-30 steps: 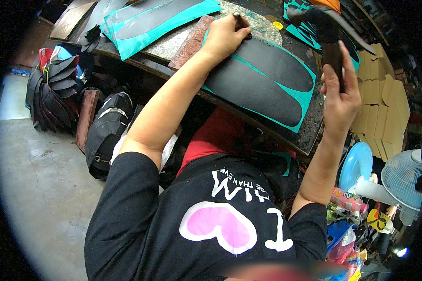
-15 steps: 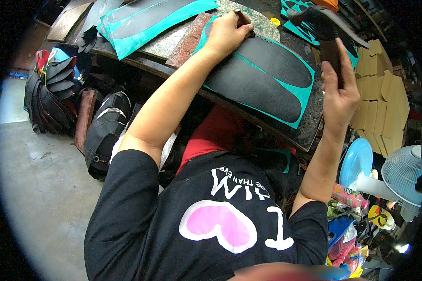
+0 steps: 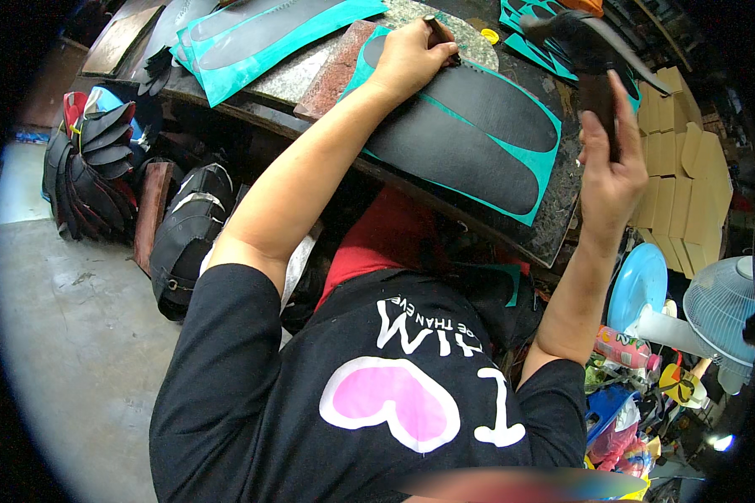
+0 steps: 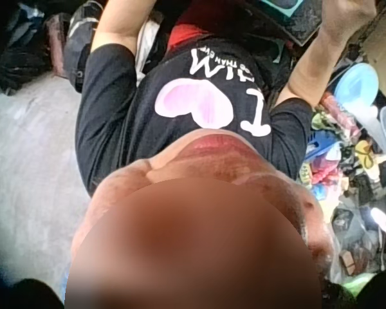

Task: The person uses a hammer and a punch tool to create rows of holes along the edges of teal and black shoe insoles. They repeatedly position the punch, strike it with the hammer, and move to the next insole from a stack on the workbench.

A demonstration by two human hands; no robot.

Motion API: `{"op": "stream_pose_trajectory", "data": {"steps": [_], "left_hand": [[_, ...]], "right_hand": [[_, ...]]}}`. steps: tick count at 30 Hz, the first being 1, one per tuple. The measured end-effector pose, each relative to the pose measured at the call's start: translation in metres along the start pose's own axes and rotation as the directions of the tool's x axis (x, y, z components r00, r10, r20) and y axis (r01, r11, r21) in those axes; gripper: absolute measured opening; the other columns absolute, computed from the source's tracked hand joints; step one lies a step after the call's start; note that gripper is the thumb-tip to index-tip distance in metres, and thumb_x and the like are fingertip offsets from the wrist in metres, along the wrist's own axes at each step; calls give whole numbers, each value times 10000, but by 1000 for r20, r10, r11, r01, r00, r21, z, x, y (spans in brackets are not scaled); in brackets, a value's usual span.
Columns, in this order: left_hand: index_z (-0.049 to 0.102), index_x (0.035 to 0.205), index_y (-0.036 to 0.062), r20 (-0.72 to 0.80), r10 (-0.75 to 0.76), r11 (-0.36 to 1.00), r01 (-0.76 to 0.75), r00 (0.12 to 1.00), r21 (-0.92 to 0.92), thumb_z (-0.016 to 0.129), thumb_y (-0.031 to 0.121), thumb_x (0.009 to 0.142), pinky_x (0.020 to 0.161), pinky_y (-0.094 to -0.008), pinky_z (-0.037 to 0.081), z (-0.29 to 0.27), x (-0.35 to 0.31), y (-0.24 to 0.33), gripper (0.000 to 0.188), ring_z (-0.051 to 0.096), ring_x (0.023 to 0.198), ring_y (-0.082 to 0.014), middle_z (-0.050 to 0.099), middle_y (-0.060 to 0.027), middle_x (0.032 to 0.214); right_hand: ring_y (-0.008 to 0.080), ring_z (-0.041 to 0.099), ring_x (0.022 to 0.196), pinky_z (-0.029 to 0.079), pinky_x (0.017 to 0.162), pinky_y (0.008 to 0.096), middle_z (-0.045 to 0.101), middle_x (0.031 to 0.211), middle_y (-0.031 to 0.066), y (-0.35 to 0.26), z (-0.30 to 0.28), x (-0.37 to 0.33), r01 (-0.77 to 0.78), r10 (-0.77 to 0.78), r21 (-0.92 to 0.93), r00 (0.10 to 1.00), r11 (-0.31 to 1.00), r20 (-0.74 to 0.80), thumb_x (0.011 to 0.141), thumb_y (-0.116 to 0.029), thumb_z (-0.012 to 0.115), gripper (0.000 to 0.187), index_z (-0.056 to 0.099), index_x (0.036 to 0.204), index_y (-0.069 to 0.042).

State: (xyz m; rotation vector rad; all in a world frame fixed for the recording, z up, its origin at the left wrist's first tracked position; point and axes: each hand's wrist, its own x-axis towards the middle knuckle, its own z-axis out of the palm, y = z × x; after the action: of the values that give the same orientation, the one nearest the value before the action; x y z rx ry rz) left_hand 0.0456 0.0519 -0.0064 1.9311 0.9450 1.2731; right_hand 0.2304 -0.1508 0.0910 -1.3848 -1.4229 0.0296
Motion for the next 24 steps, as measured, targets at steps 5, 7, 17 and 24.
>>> {"op": "stream_pose_trajectory", "data": {"steps": [5, 7, 17, 24], "left_hand": [[673, 907, 22, 132, 313, 893, -339, 941, 297, 734, 182, 833, 744, -414, 562, 6, 1, 10, 186, 699, 795, -369, 709, -182, 830], [673, 908, 25, 207, 399, 757, -448, 894, 476, 724, 175, 837, 748, -425, 560, 9, 0, 13, 174, 699, 793, -364, 707, -181, 822], [686, 930, 2, 60, -150, 911, 162, 987, -380, 707, 106, 889, 667, -282, 577, 12, 6, -12, 114, 727, 765, -155, 732, -93, 811], [700, 966, 7, 118, -55, 993, 67, 991, -98, 728, 147, 873, 721, -313, 576, 10, 5, -5, 170, 731, 783, -188, 742, -119, 844]], "right_hand": [[199, 691, 1083, 522, 919, 323, 688, 1267, 91, 1, 23, 1, 331, -333, -60, 943, 942, -27, 922, -136, 712, 485, 587, 1391, -145], [312, 691, 1059, 545, 845, 362, 690, 1208, 130, 10, 26, -4, -15, 49, -221, 987, 975, 152, 925, -294, 697, 451, 606, 1366, -265], [45, 560, 698, 468, 623, 198, 713, 1059, 8, -1, -13, 1, 6, -2, 88, 999, 996, -49, 934, -107, 700, 428, 634, 1354, -155], [23, 504, 648, 429, 566, 180, 695, 1050, -2, -5, -6, 2, 56, -53, 59, 997, 997, -58, 936, -115, 703, 450, 613, 1375, -136]]}}
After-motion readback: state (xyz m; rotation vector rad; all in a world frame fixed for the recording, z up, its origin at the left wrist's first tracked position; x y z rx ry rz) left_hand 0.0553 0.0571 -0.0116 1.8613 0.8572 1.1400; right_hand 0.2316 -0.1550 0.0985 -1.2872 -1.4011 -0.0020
